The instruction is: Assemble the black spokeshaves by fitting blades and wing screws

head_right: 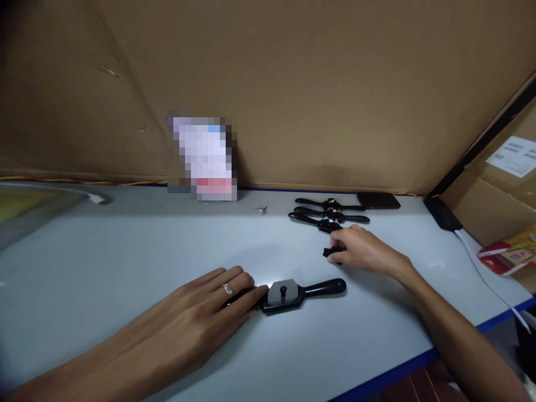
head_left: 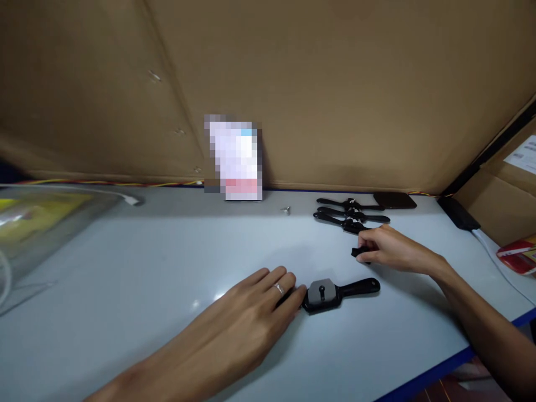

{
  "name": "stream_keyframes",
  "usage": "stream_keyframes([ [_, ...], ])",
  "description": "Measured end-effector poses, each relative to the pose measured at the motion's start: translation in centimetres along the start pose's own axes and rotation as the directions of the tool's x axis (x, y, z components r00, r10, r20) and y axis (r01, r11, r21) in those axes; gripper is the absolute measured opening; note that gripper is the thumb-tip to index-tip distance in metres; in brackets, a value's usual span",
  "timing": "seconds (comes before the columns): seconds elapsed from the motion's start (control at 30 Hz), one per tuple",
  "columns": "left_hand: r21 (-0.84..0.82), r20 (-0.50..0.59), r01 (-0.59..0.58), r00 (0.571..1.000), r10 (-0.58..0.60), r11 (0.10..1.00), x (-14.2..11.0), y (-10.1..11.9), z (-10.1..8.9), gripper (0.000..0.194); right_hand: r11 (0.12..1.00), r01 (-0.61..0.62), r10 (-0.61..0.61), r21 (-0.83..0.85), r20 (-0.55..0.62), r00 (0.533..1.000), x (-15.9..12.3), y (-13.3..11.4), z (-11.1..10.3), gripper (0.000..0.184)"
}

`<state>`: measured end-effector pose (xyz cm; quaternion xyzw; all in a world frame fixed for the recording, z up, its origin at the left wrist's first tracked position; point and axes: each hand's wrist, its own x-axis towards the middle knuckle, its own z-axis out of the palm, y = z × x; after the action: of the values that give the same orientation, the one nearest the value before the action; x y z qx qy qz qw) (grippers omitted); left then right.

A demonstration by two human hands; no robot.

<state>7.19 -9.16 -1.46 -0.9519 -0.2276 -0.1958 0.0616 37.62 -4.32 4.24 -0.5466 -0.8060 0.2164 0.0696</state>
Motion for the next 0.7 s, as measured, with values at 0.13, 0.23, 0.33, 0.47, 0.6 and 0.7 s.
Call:
stream_keyframes([
  [0.13, 0.012, 0.008, -0.007, 1.000, 0.006, 1.000, 0.3, 0.1, -0.5, 0.025, 0.989, 0.085, -0.076, 0.118, -0.073, 0.994, 0.3, -2.3, 1.6, 0.013],
  [0.23, 0.012, 0.034, -0.005, 0.999, 0.005, 1.000, 0.5, 0.2, -0.7, 0.022, 0.942, 0.163, -0.138, 0.293, -0.105, 0.985, -0.4, -4.2, 2.9, 0.010],
  [0.33, 0.001, 0.037, 0.003, 0.999, -0.003, 1.000, 0.5, 0.2, -0.7, 0.021, 0.879, 0.261, -0.207, 0.399, -0.173, 0.963, -1.2, -5.4, 4.0, 0.014],
  [0.47, -0.012, 0.040, 0.002, 0.999, -0.002, 1.000, 0.5, 0.2, -0.7, 0.019, 0.887, 0.295, -0.238, 0.356, -0.197, 0.951, -1.5, -5.9, 4.7, 0.015],
  [0.6, -0.012, 0.041, 0.004, 0.999, -0.003, 1.000, 0.5, 0.2, -0.6, 0.016, 0.886, 0.279, -0.231, 0.370, -0.170, 0.958, -1.4, -6.1, 4.8, 0.011],
  [0.7, -0.003, 0.045, 0.002, 0.999, -0.002, 1.000, 0.6, 0.2, -0.6, 0.018, 0.889, 0.281, -0.190, 0.361, -0.267, 0.945, -1.2, -5.7, 4.5, 0.016],
])
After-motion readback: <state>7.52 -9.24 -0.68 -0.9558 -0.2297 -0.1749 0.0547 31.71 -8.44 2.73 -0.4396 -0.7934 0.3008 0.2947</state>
